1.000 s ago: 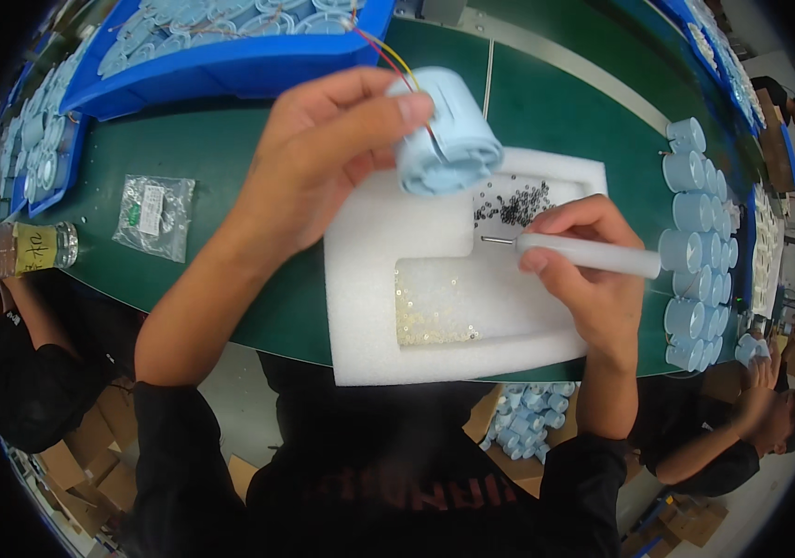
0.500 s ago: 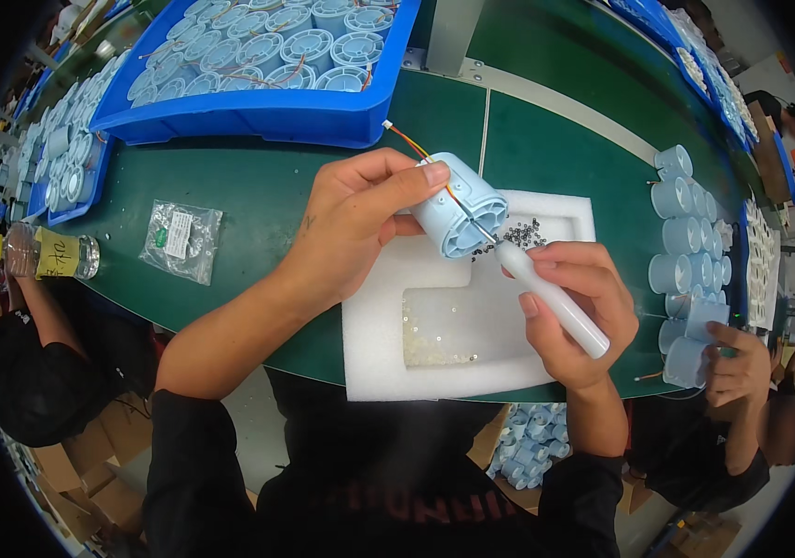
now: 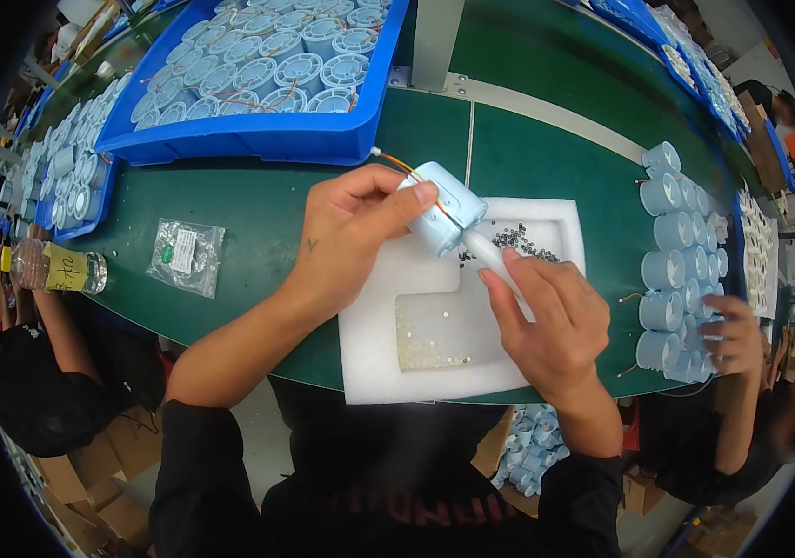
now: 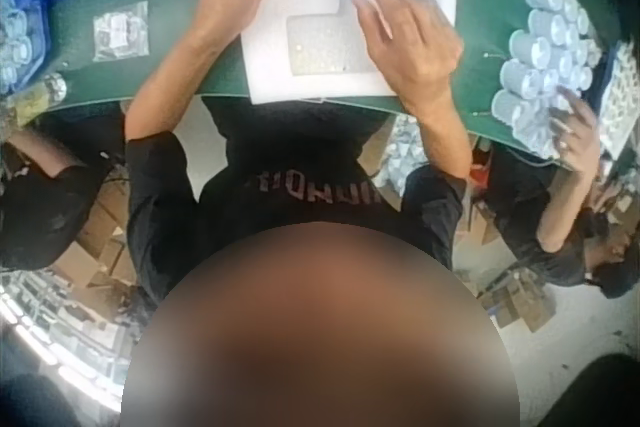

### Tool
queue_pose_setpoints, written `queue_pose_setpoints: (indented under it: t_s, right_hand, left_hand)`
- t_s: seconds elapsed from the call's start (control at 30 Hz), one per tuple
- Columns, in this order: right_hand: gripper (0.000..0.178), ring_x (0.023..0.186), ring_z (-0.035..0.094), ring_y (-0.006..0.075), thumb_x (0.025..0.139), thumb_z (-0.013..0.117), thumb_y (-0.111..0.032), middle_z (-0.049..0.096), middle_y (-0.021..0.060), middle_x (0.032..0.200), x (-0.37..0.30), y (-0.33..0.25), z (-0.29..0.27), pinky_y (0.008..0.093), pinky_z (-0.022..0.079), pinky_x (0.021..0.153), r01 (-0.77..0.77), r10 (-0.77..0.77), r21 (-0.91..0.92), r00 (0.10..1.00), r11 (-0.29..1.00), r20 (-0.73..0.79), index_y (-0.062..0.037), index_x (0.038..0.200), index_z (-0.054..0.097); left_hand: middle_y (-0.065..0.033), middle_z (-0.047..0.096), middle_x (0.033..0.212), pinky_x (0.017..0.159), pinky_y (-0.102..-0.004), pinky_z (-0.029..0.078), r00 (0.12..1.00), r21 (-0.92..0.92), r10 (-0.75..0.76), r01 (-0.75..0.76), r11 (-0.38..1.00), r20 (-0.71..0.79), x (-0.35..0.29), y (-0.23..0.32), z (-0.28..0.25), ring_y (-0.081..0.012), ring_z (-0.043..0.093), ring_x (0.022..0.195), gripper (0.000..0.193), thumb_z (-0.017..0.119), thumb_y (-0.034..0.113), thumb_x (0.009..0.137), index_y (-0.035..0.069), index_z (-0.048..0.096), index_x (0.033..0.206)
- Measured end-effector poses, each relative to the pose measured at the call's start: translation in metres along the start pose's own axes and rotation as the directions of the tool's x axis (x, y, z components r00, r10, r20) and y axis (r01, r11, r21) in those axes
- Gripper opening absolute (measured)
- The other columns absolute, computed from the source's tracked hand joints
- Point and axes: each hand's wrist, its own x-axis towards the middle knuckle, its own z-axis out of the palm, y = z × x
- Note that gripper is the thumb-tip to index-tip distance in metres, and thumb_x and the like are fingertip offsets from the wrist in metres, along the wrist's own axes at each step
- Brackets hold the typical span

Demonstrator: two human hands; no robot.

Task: Assembling small electronic components by placing internal parts and screws into cylindrical plastic housings at a factory workstation.

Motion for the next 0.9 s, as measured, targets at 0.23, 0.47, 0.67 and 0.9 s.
queue_pose_setpoints:
  t_s: [0.23, 0.47, 0.67, 0.9]
  right_hand:
    - [0.031, 0.046, 0.05, 0.0174, 0.073, 0.075, -0.001, 0.054, 0.007, 0.065, -0.002, -0.014, 0.008, 0.0291, 0.04, 0.041, -0.183, 0.183, -0.014, 0.983, 0.983, 0.0, 0.0039, 0.102, 0.063]
    - [0.019, 0.044, 0.052, 0.0219, 0.081, 0.068, -0.006, 0.055, 0.0118, 0.064, -0.003, -0.013, 0.011, 0.033, 0.04, 0.04, -0.401, 0.397, 0.187, 0.916, 0.897, 0.059, 0.0015, 0.098, 0.065]
    - [0.021, 0.057, 0.057, 0.028, 0.078, 0.067, -0.004, 0.058, 0.011, 0.07, 0.0, 0.005, -0.003, 0.0363, 0.045, 0.048, -0.354, 0.347, 0.108, 0.935, 0.929, 0.077, -0.0027, 0.099, 0.065]
    - [0.054, 0.061, 0.06, 0.0255, 0.064, 0.064, 0.0, 0.058, 0.0065, 0.075, 0.005, 0.018, -0.012, 0.0372, 0.05, 0.056, -0.259, 0.194, 0.254, 0.948, 0.932, 0.253, -0.0114, 0.117, 0.062]
  left_hand:
    - [-0.0064, 0.063, 0.088, 0.069, -0.0222, 0.046, 0.949, 0.247, 0.29, -0.312, 0.917, 0.12, 0.0, -0.001, 0.013, -0.0088, 0.058, 0.079, 0.009, 0.065, 0.005, 0.087, -0.004, 0.065, 0.088]
    - [-0.0019, 0.063, 0.079, 0.065, -0.02, 0.042, 0.97, 0.351, 0.229, -0.241, 0.905, 0.076, 0.005, -0.007, 0.01, -0.0047, 0.054, 0.075, 0.01, 0.067, 0.008, 0.086, -0.001, 0.064, 0.082]
    - [-0.0106, 0.059, 0.101, 0.075, -0.0254, 0.048, 0.83, 0.513, 0.511, -0.547, 0.662, 0.225, 0.002, 0.001, 0.011, -0.0119, 0.056, 0.093, 0.017, 0.07, 0.002, 0.079, -0.003, 0.063, 0.094]
    - [-0.0217, 0.038, 0.136, 0.092, -0.036, 0.051, 0.633, 0.699, 0.555, -0.704, 0.123, 0.54, -0.002, 0.002, 0.007, -0.0334, 0.051, 0.117, 0.08, 0.079, 0.0, 0.063, -0.002, 0.039, 0.132]
